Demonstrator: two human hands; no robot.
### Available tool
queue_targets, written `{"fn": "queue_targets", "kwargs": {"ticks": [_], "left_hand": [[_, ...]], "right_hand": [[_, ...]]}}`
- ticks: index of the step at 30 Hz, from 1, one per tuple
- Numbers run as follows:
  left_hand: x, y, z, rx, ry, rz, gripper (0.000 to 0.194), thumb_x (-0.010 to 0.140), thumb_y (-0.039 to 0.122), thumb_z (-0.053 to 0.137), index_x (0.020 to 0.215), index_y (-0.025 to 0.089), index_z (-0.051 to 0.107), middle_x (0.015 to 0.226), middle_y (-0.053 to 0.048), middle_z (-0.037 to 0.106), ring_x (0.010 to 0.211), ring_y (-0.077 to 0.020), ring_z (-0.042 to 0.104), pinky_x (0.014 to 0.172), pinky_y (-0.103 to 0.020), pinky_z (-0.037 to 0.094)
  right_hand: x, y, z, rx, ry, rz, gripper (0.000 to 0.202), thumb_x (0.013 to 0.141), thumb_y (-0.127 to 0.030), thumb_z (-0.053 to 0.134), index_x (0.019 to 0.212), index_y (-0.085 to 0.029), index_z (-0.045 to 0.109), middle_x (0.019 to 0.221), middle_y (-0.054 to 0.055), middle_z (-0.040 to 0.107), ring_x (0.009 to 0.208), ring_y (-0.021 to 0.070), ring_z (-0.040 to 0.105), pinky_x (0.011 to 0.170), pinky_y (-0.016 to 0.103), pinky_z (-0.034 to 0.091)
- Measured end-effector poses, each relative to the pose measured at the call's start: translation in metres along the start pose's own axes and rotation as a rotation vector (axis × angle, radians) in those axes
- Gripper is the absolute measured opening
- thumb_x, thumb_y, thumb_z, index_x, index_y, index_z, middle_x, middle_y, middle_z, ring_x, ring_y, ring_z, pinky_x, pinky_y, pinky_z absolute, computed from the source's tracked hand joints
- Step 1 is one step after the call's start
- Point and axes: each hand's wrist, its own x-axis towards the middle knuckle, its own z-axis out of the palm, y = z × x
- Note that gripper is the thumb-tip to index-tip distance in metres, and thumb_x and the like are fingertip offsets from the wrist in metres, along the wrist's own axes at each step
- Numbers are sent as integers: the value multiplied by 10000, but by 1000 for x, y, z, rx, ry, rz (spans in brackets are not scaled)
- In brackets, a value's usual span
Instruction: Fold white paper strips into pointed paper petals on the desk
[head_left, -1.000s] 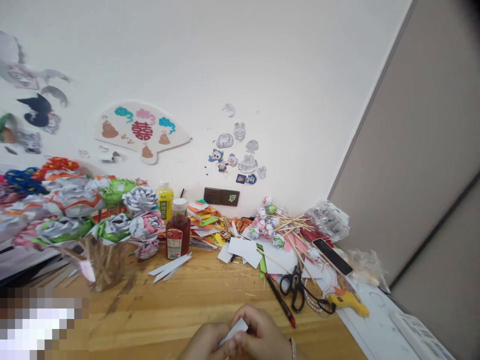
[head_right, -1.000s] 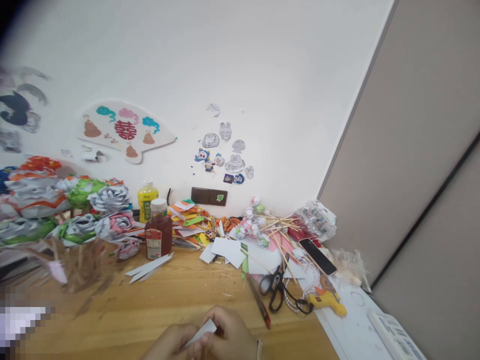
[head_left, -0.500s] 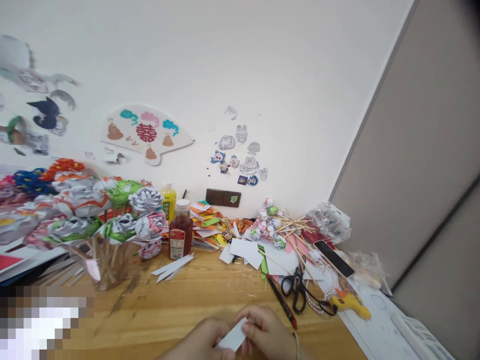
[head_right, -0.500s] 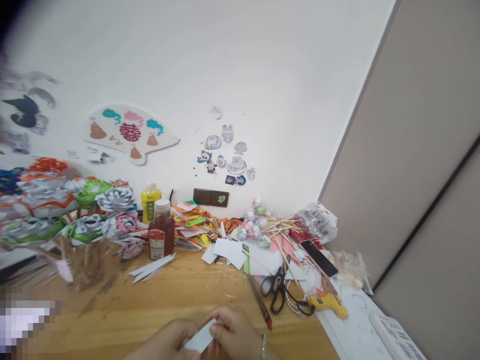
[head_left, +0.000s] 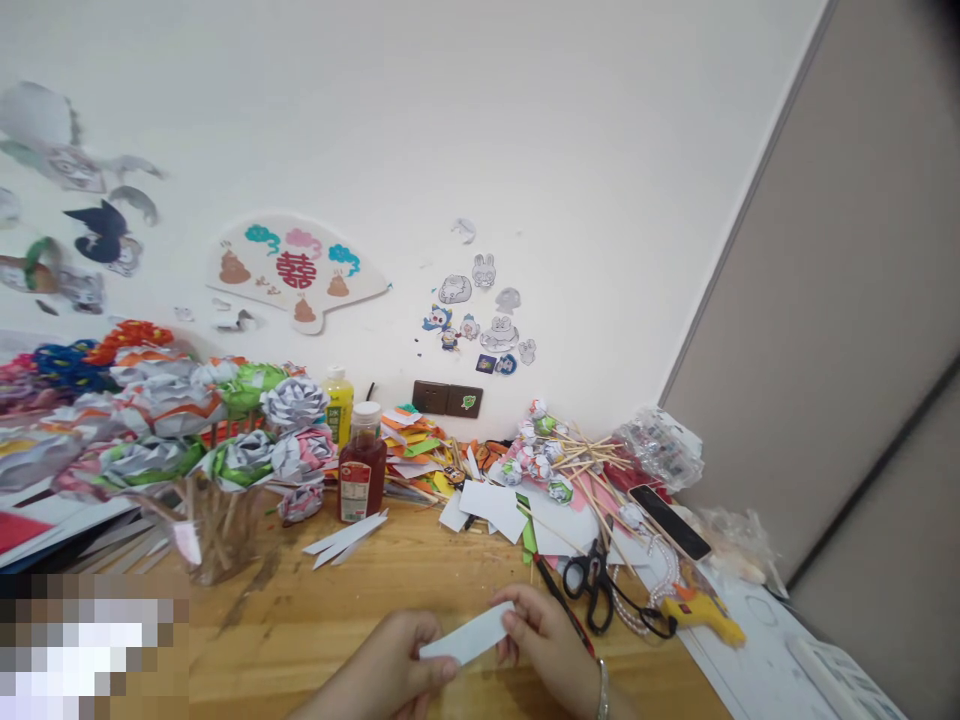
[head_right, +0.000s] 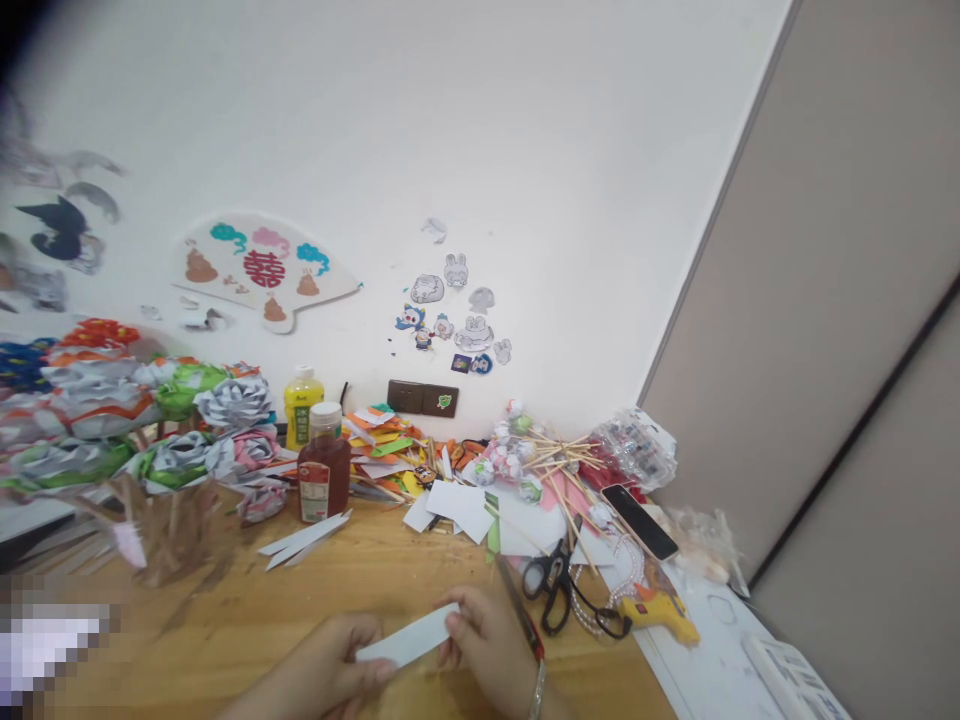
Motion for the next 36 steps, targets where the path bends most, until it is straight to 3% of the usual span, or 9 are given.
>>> {"fn": "queue_targets", "kwargs": {"ticks": [3, 7, 9, 12, 17, 22, 26, 32, 36], "left_hand": [[1, 2, -7, 178, 125, 56, 201, 760, 373, 467, 721, 179, 498, 470, 69, 483, 418, -120, 468, 412, -208, 341], [-5, 7, -10, 564, 457, 414, 207, 710, 157, 553, 912, 172, 597, 895, -54, 653, 854, -210, 588, 757, -312, 443], [-7, 5, -5, 730, 513, 599, 357, 690, 116, 594, 1031, 218, 585, 1037, -65, 636, 952, -232, 565, 824, -343, 430], [-8, 0, 4, 898, 512, 754, 238, 738, 131, 599, 958, 221, 611, 916, -49, 664, 823, -222, 596, 711, -306, 461], [-5, -2, 7, 916, 529, 795, 174, 777, 137, 563, 935, 199, 600, 876, -45, 676, 773, -209, 608, 699, -299, 477], [-4, -3, 3, 858, 566, 753, 190, 710, 51, 510, 819, 196, 564, 877, -41, 671, 807, -203, 623, 723, -300, 496], [-1, -12, 4, 870, 651, 809, 233, 689, 13, 439, 788, 200, 536, 1027, -86, 643, 946, -212, 613, 801, -315, 498], [7, -23, 6, 892, 584, 782, 305, 627, -31, 397, 785, 194, 531, 1041, -92, 633, 852, -180, 646, 724, -257, 520], [8, -24, 10, 979, 508, 866, 282, 673, -8, 450, 836, 195, 557, 1022, -84, 647, 795, -184, 649, 692, -250, 522]], "right_hand": [[2, -1, -2, 13, 24, 4, 433, 765, -565, 552, 930, -165, 553, 555, -30, 543, 508, 143, 532, 523, 254, 409], [3, 4, 4, 49, 54, 33, 444, 750, -582, 560, 927, -175, 537, 560, -31, 546, 506, 146, 537, 530, 261, 408], [3, 8, 12, 79, 37, 57, 464, 732, -598, 574, 935, -184, 525, 553, -38, 540, 496, 147, 540, 519, 258, 403], [1, 13, 23, 127, -34, 77, 503, 702, -619, 600, 957, -193, 519, 571, -38, 547, 501, 147, 554, 516, 258, 407], [-3, 9, 24, 207, -105, 42, 547, 640, -617, 676, 960, -197, 535, 709, 5, 600, 645, 175, 606, 606, 287, 448], [-6, 6, 18, 268, -172, -15, 503, 591, -455, 784, 948, -202, 538, 860, 35, 637, 815, 203, 621, 740, 315, 452], [-7, 5, 18, 47, -186, -70, 380, 663, -362, 721, 966, -193, 567, 959, 69, 634, 891, 230, 611, 788, 349, 458], [-7, -1, 24, -106, -192, -137, 292, 719, -317, 596, 972, -172, 570, 889, 71, 659, 803, 205, 625, 716, 304, 479], [-4, 4, 23, -609, -125, -505, 127, 793, -264, 510, 838, -183, 598, 753, 39, 651, 680, 168, 571, 631, 260, 434]]}}
